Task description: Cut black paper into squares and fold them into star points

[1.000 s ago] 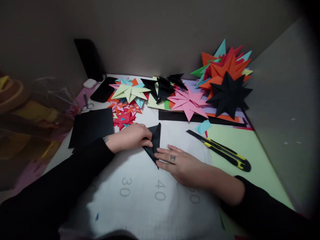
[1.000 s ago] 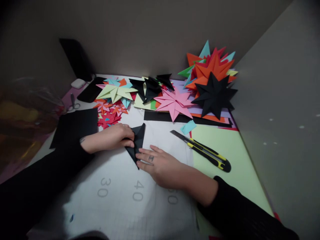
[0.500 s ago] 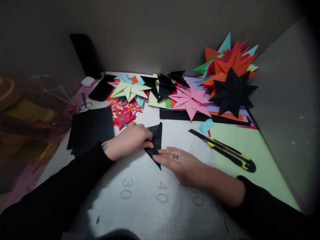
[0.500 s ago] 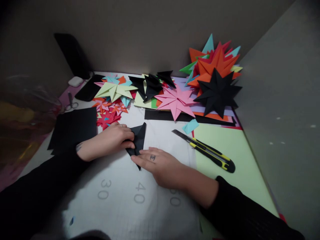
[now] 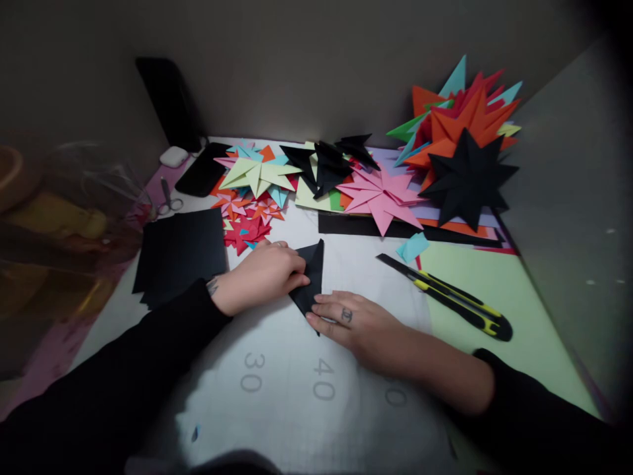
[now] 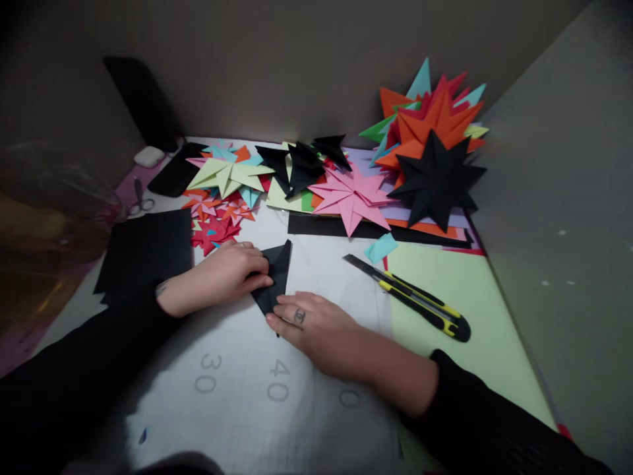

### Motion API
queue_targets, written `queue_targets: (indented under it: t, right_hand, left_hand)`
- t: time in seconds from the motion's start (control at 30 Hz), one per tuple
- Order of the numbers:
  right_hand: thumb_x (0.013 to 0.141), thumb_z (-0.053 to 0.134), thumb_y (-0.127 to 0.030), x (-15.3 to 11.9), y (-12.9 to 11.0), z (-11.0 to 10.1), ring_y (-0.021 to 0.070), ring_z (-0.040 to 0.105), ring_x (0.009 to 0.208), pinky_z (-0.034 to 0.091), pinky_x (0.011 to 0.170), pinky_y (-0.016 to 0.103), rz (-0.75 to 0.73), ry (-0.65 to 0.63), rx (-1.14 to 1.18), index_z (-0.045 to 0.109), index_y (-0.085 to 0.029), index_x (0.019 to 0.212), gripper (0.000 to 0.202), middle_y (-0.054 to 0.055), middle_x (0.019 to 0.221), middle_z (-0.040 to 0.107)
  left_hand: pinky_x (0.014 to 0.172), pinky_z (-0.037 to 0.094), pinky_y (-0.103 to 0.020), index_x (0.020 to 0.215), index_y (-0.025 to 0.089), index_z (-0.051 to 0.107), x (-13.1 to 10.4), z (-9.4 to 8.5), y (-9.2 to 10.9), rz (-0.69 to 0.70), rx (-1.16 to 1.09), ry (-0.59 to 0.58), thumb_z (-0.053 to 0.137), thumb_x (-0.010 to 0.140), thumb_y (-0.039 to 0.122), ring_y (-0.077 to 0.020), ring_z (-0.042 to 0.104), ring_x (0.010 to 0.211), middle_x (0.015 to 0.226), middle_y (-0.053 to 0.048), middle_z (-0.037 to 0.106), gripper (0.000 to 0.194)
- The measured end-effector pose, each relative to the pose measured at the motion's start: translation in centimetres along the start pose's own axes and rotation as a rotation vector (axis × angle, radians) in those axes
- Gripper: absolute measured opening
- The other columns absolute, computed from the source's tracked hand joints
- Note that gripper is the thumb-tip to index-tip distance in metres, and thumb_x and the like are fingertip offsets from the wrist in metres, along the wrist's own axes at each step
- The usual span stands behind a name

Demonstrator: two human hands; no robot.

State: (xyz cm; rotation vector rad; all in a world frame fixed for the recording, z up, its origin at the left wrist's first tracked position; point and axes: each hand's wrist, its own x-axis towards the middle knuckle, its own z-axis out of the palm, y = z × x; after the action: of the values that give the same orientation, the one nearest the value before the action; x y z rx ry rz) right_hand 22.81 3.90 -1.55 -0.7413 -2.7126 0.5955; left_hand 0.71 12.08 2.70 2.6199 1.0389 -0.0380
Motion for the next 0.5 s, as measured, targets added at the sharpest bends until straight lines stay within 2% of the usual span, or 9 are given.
queue_targets:
  t: [0.2,0.5]
  right_hand:
    - [0.095,0.036,-0.017,-0.64,0.42,-0.10,0.0233,0.038,0.130,0.037,0.103,0.044,-0.052,-0.023,-0.018,0.053,-0.020,0.128,0.037,0.009,0.128,0.057]
    - [0.096,0.037,-0.019,-0.49,0.20,-0.67,0.0230,0.038,0.130,0.038,0.102,0.045,-0.065,-0.017,0.001,0.058,-0.021,0.122,0.033,0.008,0.121,0.062]
  left_hand:
    - [0.064,0.037,-0.027,0.070,0.016,0.062,0.16,0.23,-0.23,0.002,-0.065,-0.004,0.056,0.087,0.032,-0.0180,0.055,0.074,0.071,-0.004,0.064,0.024]
    - [0.063,0.037,-0.027,0.070,0.016,0.062,0.20,0.43,-0.20,-0.015,-0.074,0.005,0.057,0.086,0.033,-0.0185,0.056,0.076,0.070,-0.004,0.063,0.024]
